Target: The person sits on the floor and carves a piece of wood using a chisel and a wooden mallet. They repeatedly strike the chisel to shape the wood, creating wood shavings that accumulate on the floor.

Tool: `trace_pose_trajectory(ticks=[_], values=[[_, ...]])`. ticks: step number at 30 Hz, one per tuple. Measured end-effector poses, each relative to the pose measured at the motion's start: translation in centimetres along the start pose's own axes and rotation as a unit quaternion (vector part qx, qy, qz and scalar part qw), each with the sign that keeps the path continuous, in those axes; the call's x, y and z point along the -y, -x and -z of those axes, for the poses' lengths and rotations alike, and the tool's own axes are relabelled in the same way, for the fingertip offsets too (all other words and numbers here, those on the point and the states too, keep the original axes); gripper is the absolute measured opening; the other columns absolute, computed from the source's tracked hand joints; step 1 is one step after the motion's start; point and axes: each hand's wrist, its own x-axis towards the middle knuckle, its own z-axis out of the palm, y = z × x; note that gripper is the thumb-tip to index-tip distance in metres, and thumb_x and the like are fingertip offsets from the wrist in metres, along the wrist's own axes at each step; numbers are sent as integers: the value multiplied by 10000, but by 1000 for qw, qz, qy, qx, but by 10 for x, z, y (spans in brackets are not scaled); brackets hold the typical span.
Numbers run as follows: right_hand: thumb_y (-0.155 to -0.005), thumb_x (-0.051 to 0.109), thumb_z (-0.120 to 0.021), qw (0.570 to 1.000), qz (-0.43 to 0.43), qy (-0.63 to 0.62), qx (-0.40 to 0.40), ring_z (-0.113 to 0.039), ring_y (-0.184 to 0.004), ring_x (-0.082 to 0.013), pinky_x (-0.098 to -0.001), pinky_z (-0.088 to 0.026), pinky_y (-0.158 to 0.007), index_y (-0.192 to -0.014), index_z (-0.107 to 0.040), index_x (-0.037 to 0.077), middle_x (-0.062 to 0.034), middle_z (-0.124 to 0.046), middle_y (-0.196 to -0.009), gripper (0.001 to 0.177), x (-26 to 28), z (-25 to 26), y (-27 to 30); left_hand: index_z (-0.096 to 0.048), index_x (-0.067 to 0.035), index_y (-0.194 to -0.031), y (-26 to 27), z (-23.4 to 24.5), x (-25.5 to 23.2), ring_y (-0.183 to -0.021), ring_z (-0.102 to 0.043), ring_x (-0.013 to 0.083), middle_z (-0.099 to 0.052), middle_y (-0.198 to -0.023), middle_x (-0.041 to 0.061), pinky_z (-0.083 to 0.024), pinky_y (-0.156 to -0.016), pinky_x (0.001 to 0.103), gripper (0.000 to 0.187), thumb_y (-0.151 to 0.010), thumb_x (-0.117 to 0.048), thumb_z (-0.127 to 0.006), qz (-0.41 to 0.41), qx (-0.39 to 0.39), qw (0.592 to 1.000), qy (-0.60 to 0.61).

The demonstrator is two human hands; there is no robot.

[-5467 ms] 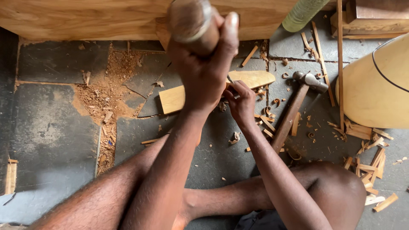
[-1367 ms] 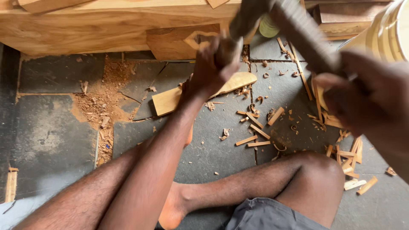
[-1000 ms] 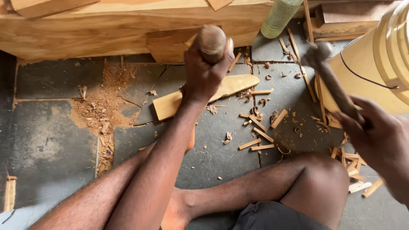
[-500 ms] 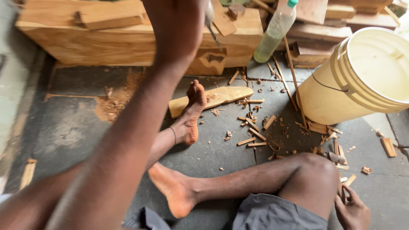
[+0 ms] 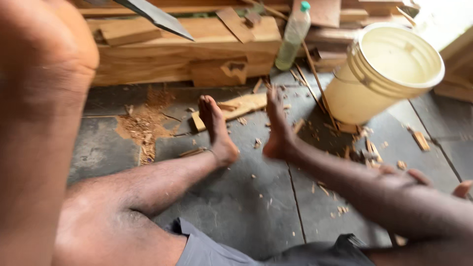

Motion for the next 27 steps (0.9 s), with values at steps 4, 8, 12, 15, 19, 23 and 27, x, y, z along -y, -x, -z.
trace_pose_trajectory(ticks=[4,8,12,15,19,23,27], values=[[-934,285,-710,999,9,31,-27,-718,-977,-194,-346,-577,-843,-1374,-675,56,-127,-753,-1090,497,0,40,1,-541,-65,-910,21,-6,7,-593,-614,171,-590,-719,57,-530,-559,315,237,-1086,-41,-699,21,3,999,24],[-945,271,-695,998,0,52,-36,-717,-1003,-187,-339,-579,-861,-1365,-667,38,-124,-751,-1121,480,11,94,17,-533,-60,-906,12,-23,13,-586,-598,173,-578,-715,61,-517,-555,323,253,-1097,-34,-697,23,0,999,48],[-956,256,-680,995,-74,56,-21,-716,-1028,-179,-332,-582,-878,-1356,-660,20,-120,-750,-1152,464,5,134,96,-525,-55,-901,16,-44,16,-579,-582,176,-566,-712,65,-504,-552,331,268,-1108,-28,-694,36,4,996,77],[-965,246,-669,989,-147,21,-9,-715,-1046,-173,-327,-584,-891,-1349,-654,7,-117,-749,-1175,453,-24,138,130,-520,-52,-898,5,-59,18,-573,-571,177,-557,-709,68,-495,-549,337,280,-1116,-23,-693,32,12,995,97],[-968,261,-677,956,-287,-58,14,-737,-978,-179,-314,-599,-859,-1337,-657,15,-129,-763,-1130,443,-146,67,107,-512,-47,-894,25,-56,28,-566,-555,180,-545,-706,71,-482,-546,345,296,-1127,-17,-691,94,-15,990,104],[-926,359,-792,973,-146,177,27,-735,-922,-253,-382,-576,-794,-1256,-724,92,-180,-773,-1136,430,-278,-47,72,-515,-64,-1044,57,-16,48,-594,-547,142,-561,-792,47,-452,-501,298,240,-1081,15,-739,228,-105,966,69],[-862,233,-782,929,-237,280,41,-639,-1063,-439,-467,-525,-906,-1380,-589,160,-359,-505,-1380,557,-340,-132,76,-529,-95,-1159,77,49,83,-642,-537,97,-590,-885,38,-487,-579,261,287,-1041,28,-760,303,-235,922,53]])
